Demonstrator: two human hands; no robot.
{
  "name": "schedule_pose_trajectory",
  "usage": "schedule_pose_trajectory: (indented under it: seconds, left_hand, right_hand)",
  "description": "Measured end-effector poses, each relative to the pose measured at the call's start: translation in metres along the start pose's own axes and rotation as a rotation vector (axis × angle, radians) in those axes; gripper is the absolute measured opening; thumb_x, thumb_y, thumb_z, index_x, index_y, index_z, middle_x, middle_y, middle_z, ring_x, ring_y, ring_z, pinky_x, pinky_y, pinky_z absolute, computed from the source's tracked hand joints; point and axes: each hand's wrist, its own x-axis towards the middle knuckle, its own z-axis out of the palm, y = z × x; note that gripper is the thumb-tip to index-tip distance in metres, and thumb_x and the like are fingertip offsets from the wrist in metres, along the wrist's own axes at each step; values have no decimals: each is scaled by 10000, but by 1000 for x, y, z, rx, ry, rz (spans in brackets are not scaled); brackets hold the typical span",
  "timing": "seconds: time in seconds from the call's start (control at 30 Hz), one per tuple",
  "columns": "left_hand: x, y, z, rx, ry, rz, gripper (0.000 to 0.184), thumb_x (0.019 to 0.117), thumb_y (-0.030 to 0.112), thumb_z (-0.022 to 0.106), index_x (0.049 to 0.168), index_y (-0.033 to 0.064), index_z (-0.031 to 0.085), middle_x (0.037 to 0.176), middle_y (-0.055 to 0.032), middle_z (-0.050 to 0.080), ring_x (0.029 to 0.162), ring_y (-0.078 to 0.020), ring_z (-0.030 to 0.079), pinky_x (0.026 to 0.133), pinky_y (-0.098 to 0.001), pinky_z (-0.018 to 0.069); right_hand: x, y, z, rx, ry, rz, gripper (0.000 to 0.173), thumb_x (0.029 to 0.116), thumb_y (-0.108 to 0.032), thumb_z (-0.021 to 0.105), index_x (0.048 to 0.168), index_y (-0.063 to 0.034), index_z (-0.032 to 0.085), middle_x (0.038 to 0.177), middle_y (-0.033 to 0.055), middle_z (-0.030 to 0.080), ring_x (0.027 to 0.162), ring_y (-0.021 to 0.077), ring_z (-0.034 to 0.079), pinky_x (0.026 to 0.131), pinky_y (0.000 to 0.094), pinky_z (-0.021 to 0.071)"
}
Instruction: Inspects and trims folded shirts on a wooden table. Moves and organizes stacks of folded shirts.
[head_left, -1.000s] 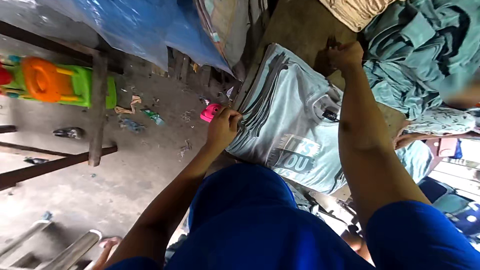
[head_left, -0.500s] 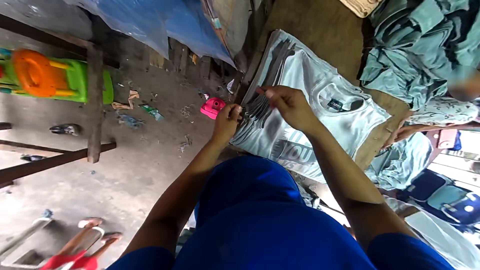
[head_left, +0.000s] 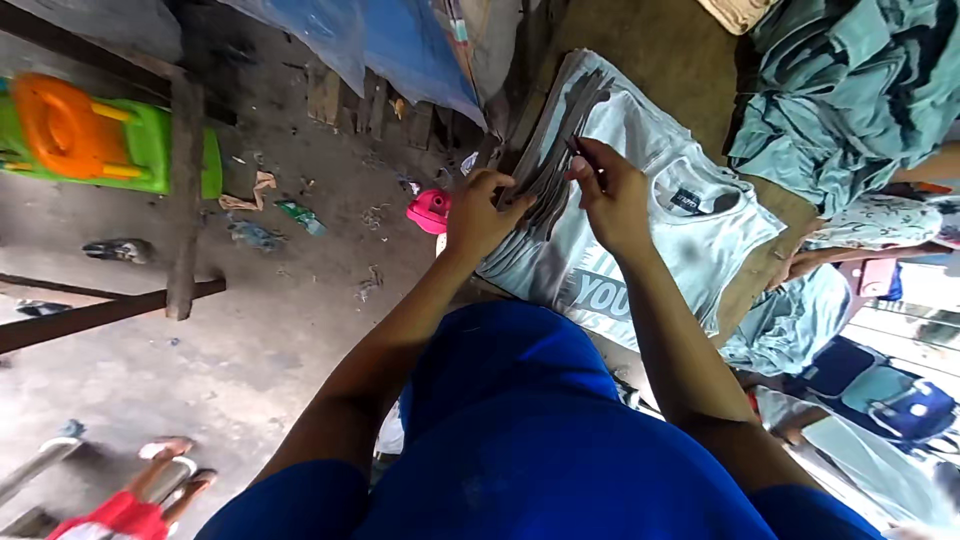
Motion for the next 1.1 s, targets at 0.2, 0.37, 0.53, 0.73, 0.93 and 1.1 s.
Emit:
schedule_pose_trajectory:
  seconds: [0.2, 0.37, 0.53, 0.73, 0.93, 1.1]
  left_hand:
    - [2, -10, 7, 27, 76, 97, 210, 977, 208, 679, 1036, 33, 780, 1192, -131, 720, 1170, -289, 647, 1033, -469, 484]
    - [-3, -20, 6, -129, -14, 23, 244, 1028, 132, 566, 1103, -54, 704, 1195, -209, 682, 1164, -260, 637, 1031, -397, 481]
    - [-7, -18, 9, -259, -86, -143, 293, 1072, 143, 489, 1199, -62, 654, 1143, -199, 674, 1065, -208, 646, 980, -356, 496]
    - [-9, -20, 13, -314, -62, -128, 299, 1065, 173, 520, 1188, -63, 656, 1101, -180, 684, 1016, -175, 650, 944, -346, 506]
    - [-9, -17, 16, -270, -54, -135, 296, 1062, 191, 534, 1201, -41, 657, 1180, -192, 665, 1088, -216, 645, 990, -373, 497]
    - [-7, -20, 6, -236, -27, -119, 344, 1080, 209, 495, 1228, -65, 641, 1220, -219, 656, 1132, -246, 640, 1018, -385, 486]
  right_hand:
    - [-22, -2, 22, -105, 67, -3, 444, 1041, -283, 589, 1414, -42, 582, 1030, 133, 733, 751, 249, 674, 695, 459, 549]
    - [-30, -6, 34, -374, 58, -149, 278, 999, -198, 629, 1206, -26, 699, 960, 166, 753, 849, 379, 738, 690, 578, 560]
    - [-24, -10, 42, -556, 4, -318, 203, 992, -142, 608, 1101, -38, 744, 923, 175, 749, 821, 391, 732, 639, 536, 562]
    - [-22, -13, 46, -619, -59, -334, 216, 995, -129, 586, 1096, -20, 743, 937, 187, 746, 849, 402, 730, 654, 540, 562]
    - [-19, -15, 47, -649, -93, -311, 213, 995, -128, 581, 1090, -23, 740, 913, 193, 737, 830, 407, 726, 639, 545, 554]
    - [-20, -16, 40, -621, -57, -290, 234, 1012, -157, 565, 1091, -41, 752, 891, 186, 743, 801, 408, 730, 630, 569, 550]
